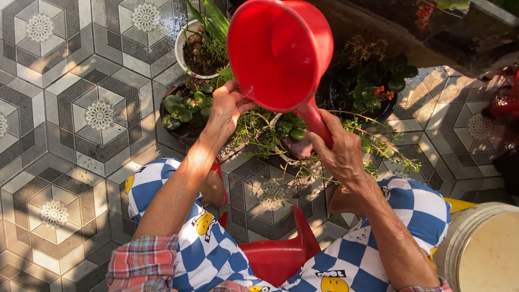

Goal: Watering potted plants using a plastic scoop and a bucket of water

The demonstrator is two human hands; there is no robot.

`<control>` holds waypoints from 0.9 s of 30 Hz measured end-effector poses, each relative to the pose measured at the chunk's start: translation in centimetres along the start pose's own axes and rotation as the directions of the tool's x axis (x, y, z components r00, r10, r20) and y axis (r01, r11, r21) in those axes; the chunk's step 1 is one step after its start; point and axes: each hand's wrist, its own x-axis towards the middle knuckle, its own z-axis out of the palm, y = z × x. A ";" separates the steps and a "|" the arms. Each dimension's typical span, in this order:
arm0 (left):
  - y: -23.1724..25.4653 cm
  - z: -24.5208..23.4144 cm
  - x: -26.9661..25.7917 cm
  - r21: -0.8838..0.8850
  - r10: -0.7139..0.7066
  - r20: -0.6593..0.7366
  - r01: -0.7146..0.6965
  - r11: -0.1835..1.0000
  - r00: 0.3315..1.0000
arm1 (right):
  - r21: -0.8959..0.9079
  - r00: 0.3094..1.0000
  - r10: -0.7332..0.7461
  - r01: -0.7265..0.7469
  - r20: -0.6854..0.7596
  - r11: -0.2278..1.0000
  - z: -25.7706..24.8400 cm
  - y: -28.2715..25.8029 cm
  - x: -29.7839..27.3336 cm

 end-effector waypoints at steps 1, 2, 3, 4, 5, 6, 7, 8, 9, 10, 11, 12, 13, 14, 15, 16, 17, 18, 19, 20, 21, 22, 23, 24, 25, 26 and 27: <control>-0.2 0.4 -0.1 0.001 0.001 0.003 -0.001 1.000 1.000 | -0.001 1.000 0.000 0.000 -0.003 1.000 -0.4 -0.1 -0.1; -0.3 0.9 -0.3 0.010 -0.004 0.019 0.004 1.000 1.000 | 0.002 0.999 0.025 -0.025 -0.029 1.000 -0.9 -0.2 -0.3; -0.5 1.4 -0.4 0.018 -0.010 0.037 0.009 1.000 0.999 | 0.004 0.997 0.051 -0.051 -0.055 0.999 -1.4 -0.3 -0.5; -0.9 1.4 -0.2 0.019 -0.010 0.041 0.010 1.000 0.999 | 0.002 0.997 0.052 -0.052 -0.059 0.999 -1.5 0.0 -0.6; -1.3 1.4 0.1 0.035 -0.014 0.057 0.012 0.999 0.998 | 0.017 0.995 0.072 -0.071 -0.073 0.997 -1.7 0.4 -0.7; -1.8 1.4 0.5 0.051 -0.018 0.073 0.014 0.999 0.997 | 0.032 0.992 0.091 -0.089 -0.086 0.996 -1.8 0.8 -0.9; -2.0 1.9 0.5 0.052 -0.019 0.079 0.015 0.999 0.997 | 0.030 0.991 0.093 -0.090 -0.091 0.995 -1.8 1.0 -1.0; -2.2 2.3 0.5 0.053 -0.033 0.092 0.028 0.998 0.995 | 0.030 0.990 0.095 -0.092 -0.108 0.995 -1.8 1.3 -1.0; -2.3 2.8 0.6 0.055 -0.045 0.107 0.039 0.998 0.993 | 0.030 0.987 0.096 -0.093 -0.127 0.995 -1.8 1.6 -1.0; -2.4 3.2 0.5 0.058 -0.044 0.114 0.037 0.998 0.993 | 0.028 0.986 0.096 -0.093 -0.134 0.995 -1.8 1.8 -1.1; -2.4 3.6 0.4 0.057 -0.064 0.133 0.057 0.997 0.989 | 0.017 0.984 0.098 -0.097 -0.146 0.995 -1.8 2.1 -1.1; -2.4 4.0 0.3 0.056 -0.084 0.151 0.077 0.995 0.985 | 0.006 0.982 0.101 -0.102 -0.157 0.995 -1.8 2.3 -1.1; -3.2 3.8 1.0 0.057 -0.081 0.159 0.072 0.996 0.984 | 0.003 0.981 0.099 -0.100 -0.166 0.995 -1.7 2.7 -1.1; -3.9 3.6 1.7 0.062 -0.082 0.162 0.073 0.995 0.983 | -0.036 0.978 0.093 -0.101 -0.184 0.994 -1.6 3.0 -1.2; -4.7 3.5 2.4 0.065 -0.084 0.167 0.074 0.995 0.982 | -0.078 0.975 0.087 -0.104 -0.204 0.991 -1.6 3.3 -1.3; -5.3 3.3 3.0 0.064 -0.082 0.177 0.072 0.995 0.981 | -0.084 0.973 0.085 -0.104 -0.213 0.991 -1.3 3.6 -1.4; -5.9 3.2 3.8 0.061 -0.090 0.161 0.081 0.995 0.983 | -0.095 0.976 0.081 -0.102 -0.202 0.990 -1.1 3.9 -1.4; -6.4 3.1 4.6 0.058 -0.097 0.145 0.090 0.994 0.985 | -0.106 0.979 0.078 -0.099 -0.191 0.989 -0.8 4.1 -1.3; -6.5 3.2 5.1 0.060 -0.091 0.155 0.083 0.995 0.984 | -0.109 0.977 0.073 -0.096 -0.201 0.989 -0.6 4.0 -1.1; -6.5 3.4 5.6 0.039 -0.075 0.142 0.071 0.997 0.987 | -0.110 0.975 0.067 -0.092 -0.213 0.990 -0.4 3.9 -0.9; -6.5 3.6 6.1 0.018 -0.061 0.129 0.059 0.998 0.990 | -0.110 0.972 0.062 -0.089 -0.225 0.990 -0.2 3.8 -0.6; -6.0 4.1 6.1 0.020 -0.056 0.138 0.054 0.998 0.989 | -0.113 0.970 0.058 -0.087 -0.235 0.990 -0.1 3.7 -0.3; -5.5 4.6 6.2 -0.028 -0.068 0.149 0.073 0.997 0.987 | -0.087 0.968 0.071 -0.094 -0.239 0.992 0.1 3.6 0.1; -5.0 5.1 6.3 -0.076 -0.080 0.160 0.093 0.993 0.984 | -0.060 0.967 0.084 -0.101 -0.242 0.993 0.2 3.6 0.5; -4.8 5.2 7.0 -0.075 -0.072 0.168 0.085 0.994 0.983 | -0.063 0.965 0.076 -0.095 -0.251 0.994 0.7 4.1 0.8; -4.7 5.3 7.7 -0.111 -0.079 0.170 0.099 0.989 0.982 | -0.074 0.959 0.071 -0.095 -0.275 0.993 1.1 4.7 1.1; -4.4 5.2 8.3 -0.144 -0.085 0.170 0.110 0.983 0.982 | -0.083 0.952 0.066 -0.095 -0.299 0.992 1.8 5.2 1.5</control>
